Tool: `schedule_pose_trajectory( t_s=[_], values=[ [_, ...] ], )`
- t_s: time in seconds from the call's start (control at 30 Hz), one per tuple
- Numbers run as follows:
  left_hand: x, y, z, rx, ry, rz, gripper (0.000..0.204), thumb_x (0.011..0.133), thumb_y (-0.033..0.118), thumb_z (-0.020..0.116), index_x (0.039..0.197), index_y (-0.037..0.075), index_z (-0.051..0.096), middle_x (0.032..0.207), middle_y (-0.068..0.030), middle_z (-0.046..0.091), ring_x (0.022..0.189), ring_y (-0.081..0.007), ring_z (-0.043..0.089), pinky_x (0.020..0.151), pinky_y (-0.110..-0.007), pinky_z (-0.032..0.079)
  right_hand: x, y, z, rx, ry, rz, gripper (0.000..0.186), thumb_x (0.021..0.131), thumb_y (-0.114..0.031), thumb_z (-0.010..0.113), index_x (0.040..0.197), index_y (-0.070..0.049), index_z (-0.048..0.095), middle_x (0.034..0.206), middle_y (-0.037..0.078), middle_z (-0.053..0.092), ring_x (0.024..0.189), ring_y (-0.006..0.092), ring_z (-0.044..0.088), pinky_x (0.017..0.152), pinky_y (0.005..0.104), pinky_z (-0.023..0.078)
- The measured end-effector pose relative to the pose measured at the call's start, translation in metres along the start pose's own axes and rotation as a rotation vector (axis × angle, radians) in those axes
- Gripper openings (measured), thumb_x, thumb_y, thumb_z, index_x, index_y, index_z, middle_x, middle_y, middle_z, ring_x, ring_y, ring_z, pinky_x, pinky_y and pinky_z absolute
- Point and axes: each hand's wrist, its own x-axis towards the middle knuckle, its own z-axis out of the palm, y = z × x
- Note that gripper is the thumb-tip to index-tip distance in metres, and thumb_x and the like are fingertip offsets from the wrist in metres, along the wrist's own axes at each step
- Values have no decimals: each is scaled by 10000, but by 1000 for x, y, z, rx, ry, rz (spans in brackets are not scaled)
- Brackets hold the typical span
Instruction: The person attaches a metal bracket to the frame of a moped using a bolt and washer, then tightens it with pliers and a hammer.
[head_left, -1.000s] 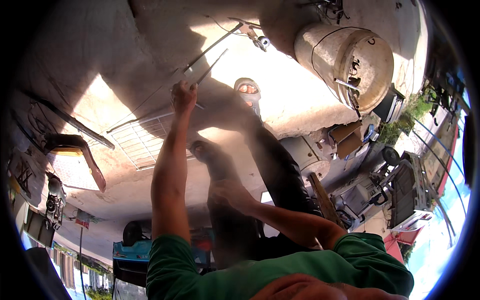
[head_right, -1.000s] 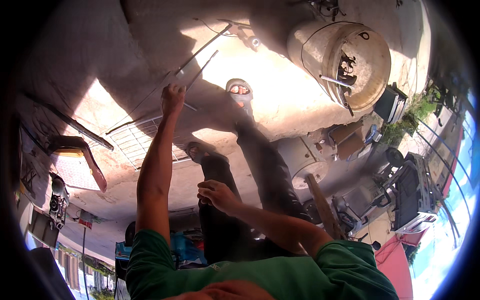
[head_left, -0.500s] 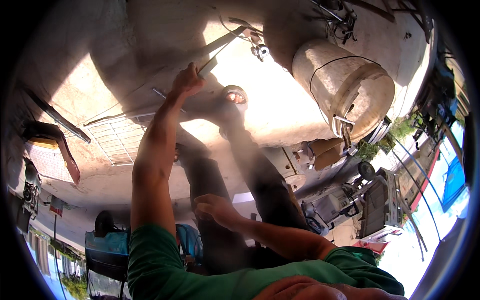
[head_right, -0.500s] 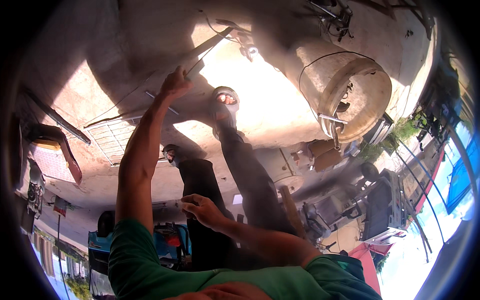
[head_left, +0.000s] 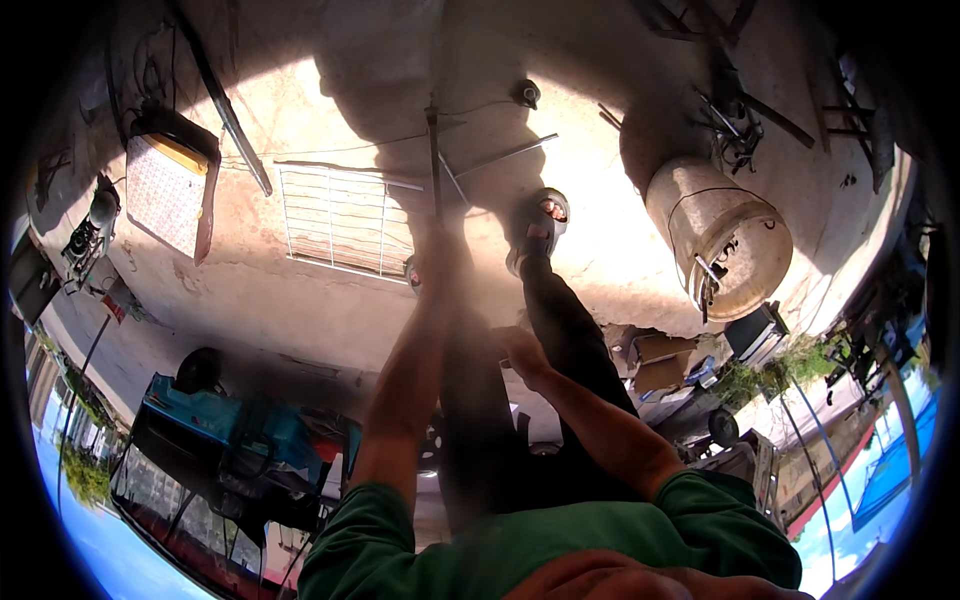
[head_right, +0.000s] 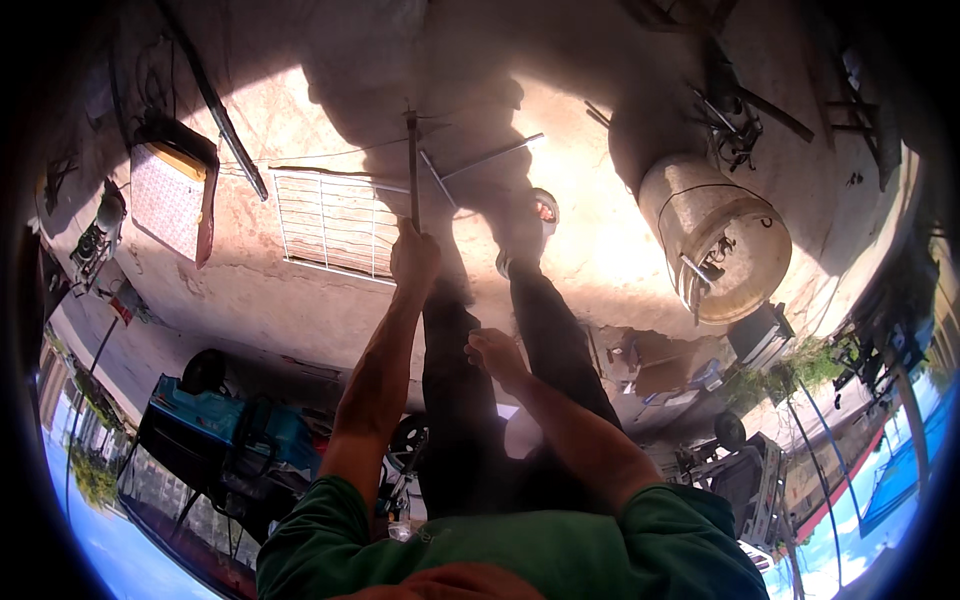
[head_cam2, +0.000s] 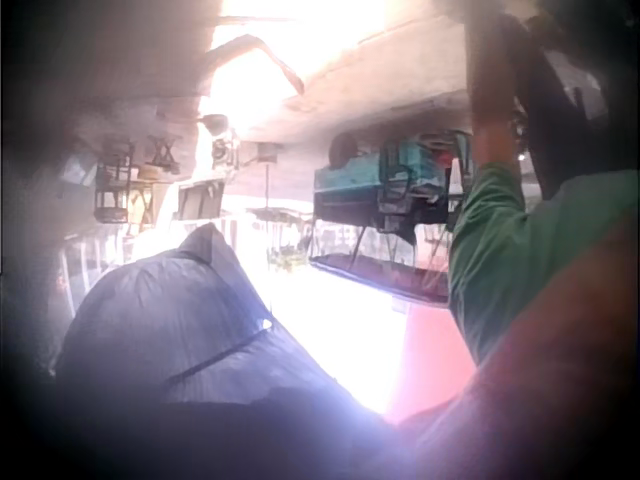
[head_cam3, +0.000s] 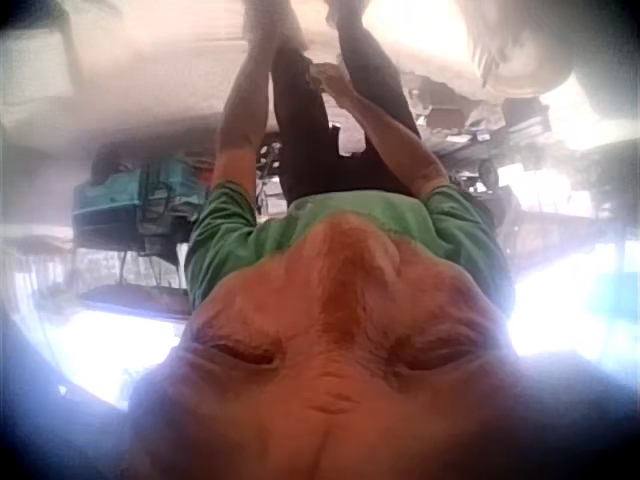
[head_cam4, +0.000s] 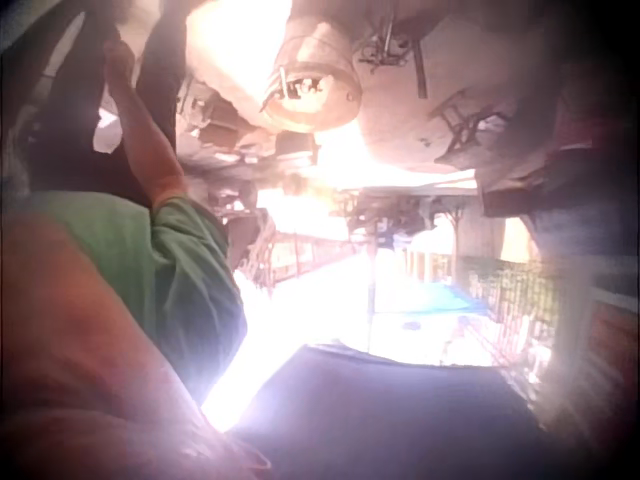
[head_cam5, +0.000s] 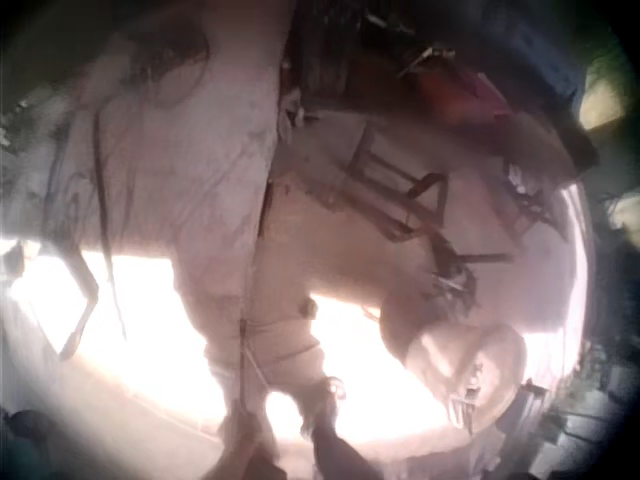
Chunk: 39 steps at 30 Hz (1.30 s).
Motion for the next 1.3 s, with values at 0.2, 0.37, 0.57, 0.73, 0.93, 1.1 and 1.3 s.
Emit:
schedule_pose_trajectory(
  t_s=[0.2, 0.37, 0.57, 0.73, 0.93, 1.1, 1.3],
  values=[
    [-37, -124, -56, -1315, -521, -211, 252, 1017, 217, 562, 1143, 6, 617, 809, -79, 597, 637, -238, 539, 587, -365, 434, -15, 11, -24, -123, 34, 116, 331, 960, -354, 639, 1215, -149, 685, 998, 4, 725, 825, 153, 682, 753, 313, 518],
    [-117, -182, -30, -1913, -964, -478, 273, 1043, 257, 595, 1200, 34, 601, 700, 27, 497, 464, -72, 391, 419, -230, 312, -24, 11, -48, -187, -70, 21, 342, 983, -365, 614, 1260, -167, 648, 1078, 14, 704, 920, 169, 657, 803, 338, 508],
    [-209, -215, 15, -2192, -1248, -109, 220, 1013, 232, 641, 1159, 86, 568, 718, 18, 503, 489, -71, 423, 412, -227, 323, -46, -13, -14, -301, -36, -4, 485, 1043, -434, 504, 1406, -115, 550, 1263, 95, 660, 1091, 243, 626, 941, 412, 480],
    [-257, -248, 1, -2058, -1158, 33, 304, 968, 141, 631, 1227, -12, 587, 693, -13, 491, 537, -90, 433, 494, -236, 347, -74, -42, 93, -151, -324, -164, 702, 1038, -588, 414, 1530, -89, 433, 1477, 173, 535, 1331, 332, 521, 1157, 492, 373],
    [-287, -294, -30, -2069, -1359, 358, 312, 946, 163, 674, 1209, 26, 577, 680, -50, 539, 524, -120, 471, 472, -263, 394, -35, -57, 194, 163, -797, -99, 775, 911, -722, 560, 1344, -80, 594, 1269, 156, 625, 1239, 363, 584, 1074, 512, 481],
    [-307, -327, -38, -2258, -1447, 552, 321, 929, 210, 712, 1163, 39, 574, 659, -47, 527, 471, -126, 462, 423, -282, 390, -7, -32, 243, -710, -307, -631, 733, 930, -722, 537, 1385, -156, 639, 1279, 157, 650, 1242, 359, 584, 1100, 531, 434],
    [-340, -400, -68, -2283, -1576, 789, 399, 897, 258, 764, 1141, 17, 560, 674, -22, 527, 500, -120, 494, 428, -271, 396, -11, -23, 368, -446, -1079, 57, 519, 1049, -488, 491, 1406, -138, 627, 1333, 77, 664, 1227, 270, 611, 1100, 493, 429]
  ],
)
